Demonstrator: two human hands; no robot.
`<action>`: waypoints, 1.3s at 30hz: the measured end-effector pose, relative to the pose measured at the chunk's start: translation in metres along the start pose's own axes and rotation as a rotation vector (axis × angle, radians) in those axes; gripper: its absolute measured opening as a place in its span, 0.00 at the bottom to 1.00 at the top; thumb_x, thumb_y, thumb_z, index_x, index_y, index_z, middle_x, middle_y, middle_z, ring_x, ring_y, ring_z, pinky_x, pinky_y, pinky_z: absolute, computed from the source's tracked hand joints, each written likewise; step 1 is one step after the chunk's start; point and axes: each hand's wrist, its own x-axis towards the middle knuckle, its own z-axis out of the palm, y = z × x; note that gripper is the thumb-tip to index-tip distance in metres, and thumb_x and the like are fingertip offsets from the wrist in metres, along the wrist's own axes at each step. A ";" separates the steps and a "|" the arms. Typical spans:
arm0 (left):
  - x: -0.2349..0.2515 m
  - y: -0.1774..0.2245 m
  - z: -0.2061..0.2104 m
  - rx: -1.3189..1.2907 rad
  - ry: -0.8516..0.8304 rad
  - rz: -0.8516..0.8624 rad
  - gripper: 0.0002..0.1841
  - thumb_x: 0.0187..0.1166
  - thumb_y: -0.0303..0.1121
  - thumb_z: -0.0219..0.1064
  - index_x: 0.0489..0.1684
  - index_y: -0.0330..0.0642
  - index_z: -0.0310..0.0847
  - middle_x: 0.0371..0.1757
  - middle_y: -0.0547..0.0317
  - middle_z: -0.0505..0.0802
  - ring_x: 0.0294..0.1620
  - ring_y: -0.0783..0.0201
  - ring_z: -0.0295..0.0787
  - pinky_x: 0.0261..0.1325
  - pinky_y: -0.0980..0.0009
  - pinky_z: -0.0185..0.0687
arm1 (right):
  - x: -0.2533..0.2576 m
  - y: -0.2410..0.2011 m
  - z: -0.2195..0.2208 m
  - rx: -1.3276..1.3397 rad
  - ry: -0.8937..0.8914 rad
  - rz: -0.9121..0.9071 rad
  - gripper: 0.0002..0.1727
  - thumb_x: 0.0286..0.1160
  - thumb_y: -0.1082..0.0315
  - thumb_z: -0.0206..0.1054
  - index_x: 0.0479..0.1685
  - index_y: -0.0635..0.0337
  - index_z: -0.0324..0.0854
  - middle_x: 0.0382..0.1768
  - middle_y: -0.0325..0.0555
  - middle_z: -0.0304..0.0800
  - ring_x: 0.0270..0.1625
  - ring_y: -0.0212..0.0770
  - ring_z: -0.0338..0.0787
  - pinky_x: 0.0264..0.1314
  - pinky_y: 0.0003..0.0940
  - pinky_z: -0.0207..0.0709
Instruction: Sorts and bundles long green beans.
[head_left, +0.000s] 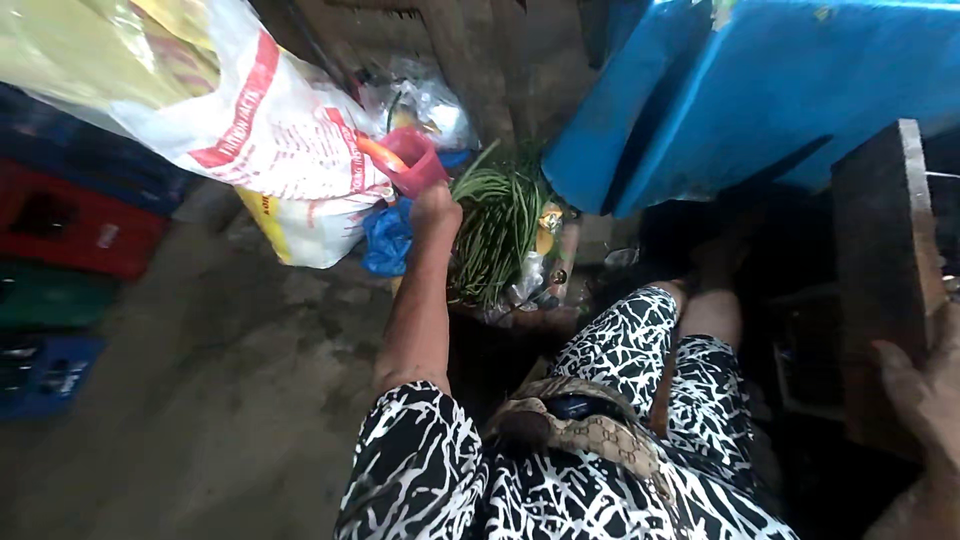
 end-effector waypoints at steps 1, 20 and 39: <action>0.003 -0.003 -0.003 0.029 -0.014 0.000 0.20 0.78 0.32 0.67 0.65 0.29 0.80 0.62 0.26 0.88 0.65 0.27 0.85 0.63 0.27 0.77 | 0.000 0.000 0.000 -0.005 0.007 0.004 0.43 0.84 0.57 0.62 0.97 0.49 0.44 0.78 0.73 0.74 0.74 0.77 0.79 0.71 0.78 0.68; -0.062 -0.001 -0.129 -0.344 0.319 0.101 0.20 0.78 0.36 0.69 0.58 0.28 0.79 0.53 0.29 0.89 0.58 0.33 0.86 0.60 0.30 0.76 | 0.001 0.005 0.001 0.061 0.049 -0.043 0.43 0.83 0.60 0.63 0.97 0.51 0.46 0.79 0.75 0.72 0.75 0.81 0.76 0.70 0.82 0.65; -0.256 0.196 0.007 -0.033 0.131 1.827 0.03 0.65 0.23 0.72 0.26 0.36 0.84 0.25 0.47 0.89 0.25 0.47 0.91 0.27 0.51 0.84 | -0.088 -0.073 -0.011 0.875 -0.554 -0.562 0.48 0.72 0.68 0.76 0.93 0.58 0.53 0.62 0.59 0.88 0.52 0.45 0.92 0.58 0.45 0.86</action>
